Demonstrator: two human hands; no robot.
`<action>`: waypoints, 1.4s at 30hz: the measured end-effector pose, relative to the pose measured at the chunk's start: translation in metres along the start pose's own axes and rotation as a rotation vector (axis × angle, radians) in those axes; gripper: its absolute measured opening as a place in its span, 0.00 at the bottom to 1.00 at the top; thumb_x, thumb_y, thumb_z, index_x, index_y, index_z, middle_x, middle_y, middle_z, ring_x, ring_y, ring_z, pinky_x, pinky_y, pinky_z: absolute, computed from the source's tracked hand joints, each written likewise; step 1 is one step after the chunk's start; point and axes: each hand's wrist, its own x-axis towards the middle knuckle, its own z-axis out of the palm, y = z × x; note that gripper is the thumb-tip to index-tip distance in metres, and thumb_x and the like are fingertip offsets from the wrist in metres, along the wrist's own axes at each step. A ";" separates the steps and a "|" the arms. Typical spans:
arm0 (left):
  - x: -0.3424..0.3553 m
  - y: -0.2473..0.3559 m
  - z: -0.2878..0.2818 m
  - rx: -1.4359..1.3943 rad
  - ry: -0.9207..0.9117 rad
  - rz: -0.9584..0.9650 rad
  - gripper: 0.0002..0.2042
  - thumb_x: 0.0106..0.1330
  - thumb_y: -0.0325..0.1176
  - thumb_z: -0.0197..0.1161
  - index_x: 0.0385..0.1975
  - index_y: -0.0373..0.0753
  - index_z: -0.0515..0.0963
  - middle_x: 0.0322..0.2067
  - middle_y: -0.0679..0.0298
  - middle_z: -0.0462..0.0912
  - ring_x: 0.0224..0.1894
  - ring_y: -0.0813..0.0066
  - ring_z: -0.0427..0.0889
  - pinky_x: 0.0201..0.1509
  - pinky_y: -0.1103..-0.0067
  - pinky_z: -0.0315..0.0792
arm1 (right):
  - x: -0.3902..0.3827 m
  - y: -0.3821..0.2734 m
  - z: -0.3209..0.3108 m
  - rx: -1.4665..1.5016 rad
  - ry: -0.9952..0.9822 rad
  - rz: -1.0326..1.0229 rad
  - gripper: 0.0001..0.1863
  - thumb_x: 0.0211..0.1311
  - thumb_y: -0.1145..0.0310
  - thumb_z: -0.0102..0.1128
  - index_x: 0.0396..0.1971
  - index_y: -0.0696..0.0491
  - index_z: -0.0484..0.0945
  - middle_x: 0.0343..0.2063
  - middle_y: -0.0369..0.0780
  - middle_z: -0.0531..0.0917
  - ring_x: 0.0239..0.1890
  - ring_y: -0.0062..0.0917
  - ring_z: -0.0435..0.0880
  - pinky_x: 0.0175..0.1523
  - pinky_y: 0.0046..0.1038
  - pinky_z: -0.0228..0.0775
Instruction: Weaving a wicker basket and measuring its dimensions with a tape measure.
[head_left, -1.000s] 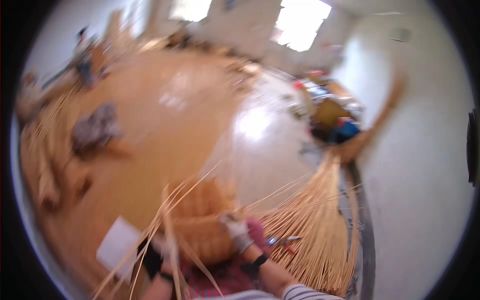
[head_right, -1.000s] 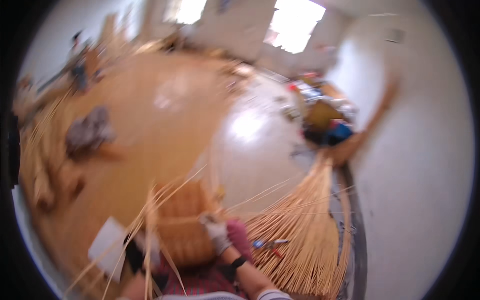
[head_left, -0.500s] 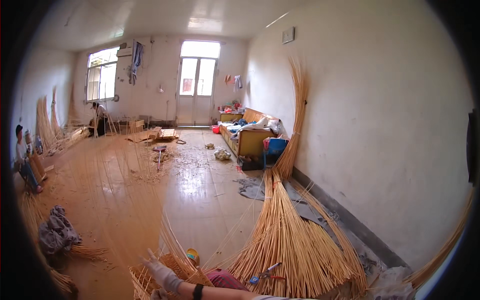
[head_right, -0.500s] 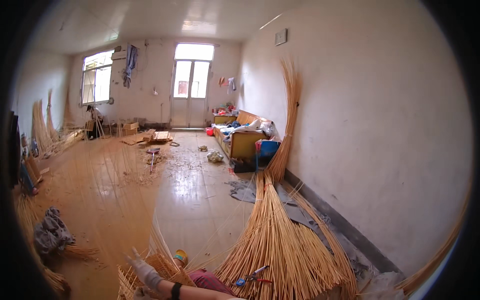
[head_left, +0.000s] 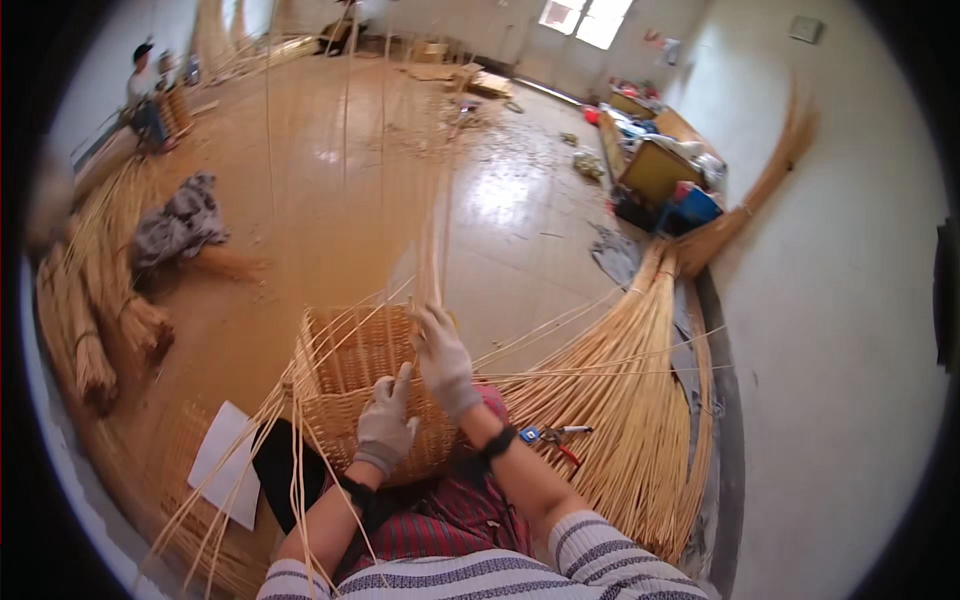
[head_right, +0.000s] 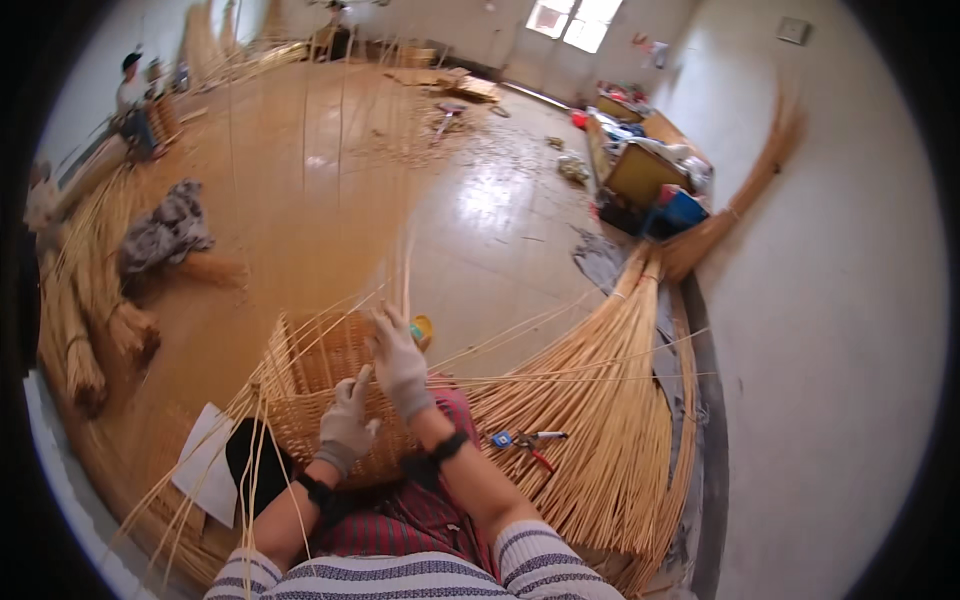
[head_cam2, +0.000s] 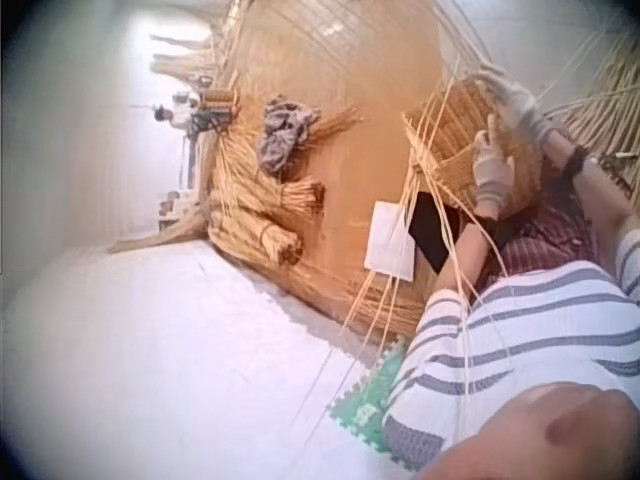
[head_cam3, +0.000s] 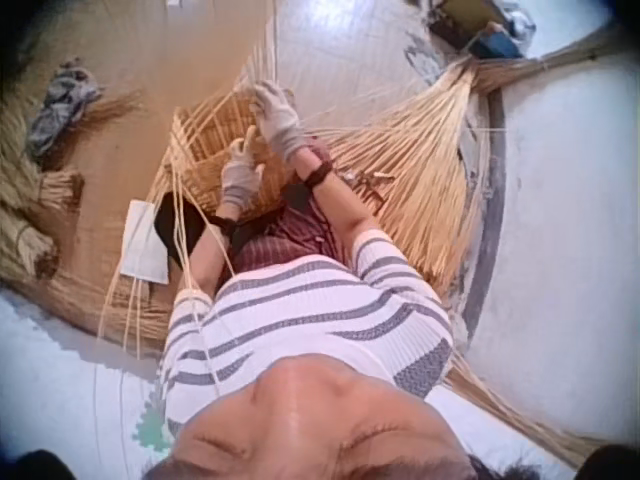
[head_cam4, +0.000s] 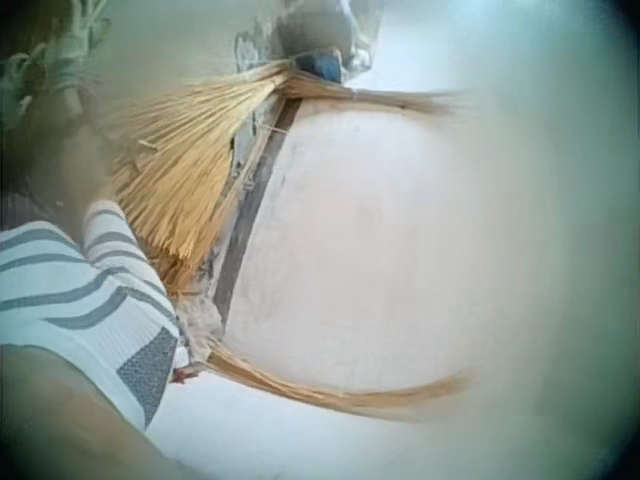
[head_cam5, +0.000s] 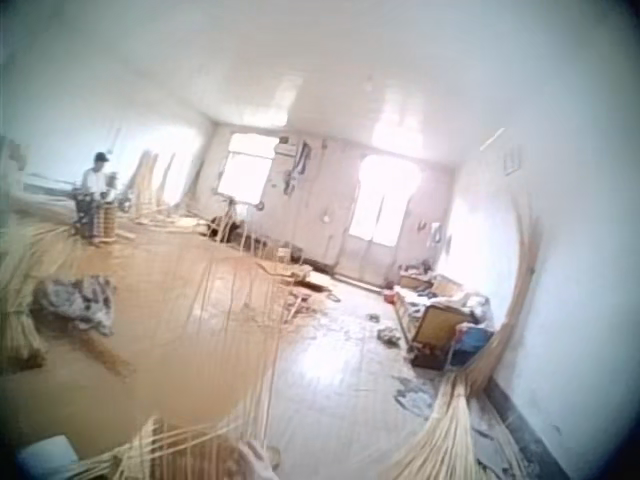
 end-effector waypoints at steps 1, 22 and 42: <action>0.003 -0.001 0.002 0.068 -0.029 -0.049 0.42 0.64 0.30 0.65 0.78 0.55 0.55 0.60 0.50 0.70 0.53 0.46 0.82 0.56 0.59 0.78 | 0.015 -0.011 0.000 -0.181 -0.025 -0.075 0.29 0.67 0.78 0.61 0.68 0.49 0.73 0.53 0.46 0.82 0.47 0.33 0.85 0.55 0.32 0.77; -0.072 -0.103 -0.029 -0.163 0.715 -0.355 0.13 0.72 0.29 0.63 0.53 0.35 0.76 0.44 0.55 0.81 0.45 0.62 0.83 0.50 0.66 0.78 | -0.024 -0.248 -0.237 1.317 -0.374 -0.899 0.15 0.81 0.60 0.51 0.61 0.27 0.75 0.27 0.41 0.81 0.21 0.22 0.70 0.26 0.24 0.61; -0.095 -0.133 -0.042 -0.554 0.408 -0.164 0.18 0.73 0.38 0.62 0.58 0.37 0.77 0.27 0.60 0.84 0.24 0.73 0.82 0.28 0.76 0.79 | -0.078 -0.174 -0.047 0.097 -0.921 -0.293 0.20 0.69 0.54 0.63 0.57 0.41 0.78 0.37 0.41 0.88 0.38 0.38 0.89 0.41 0.37 0.82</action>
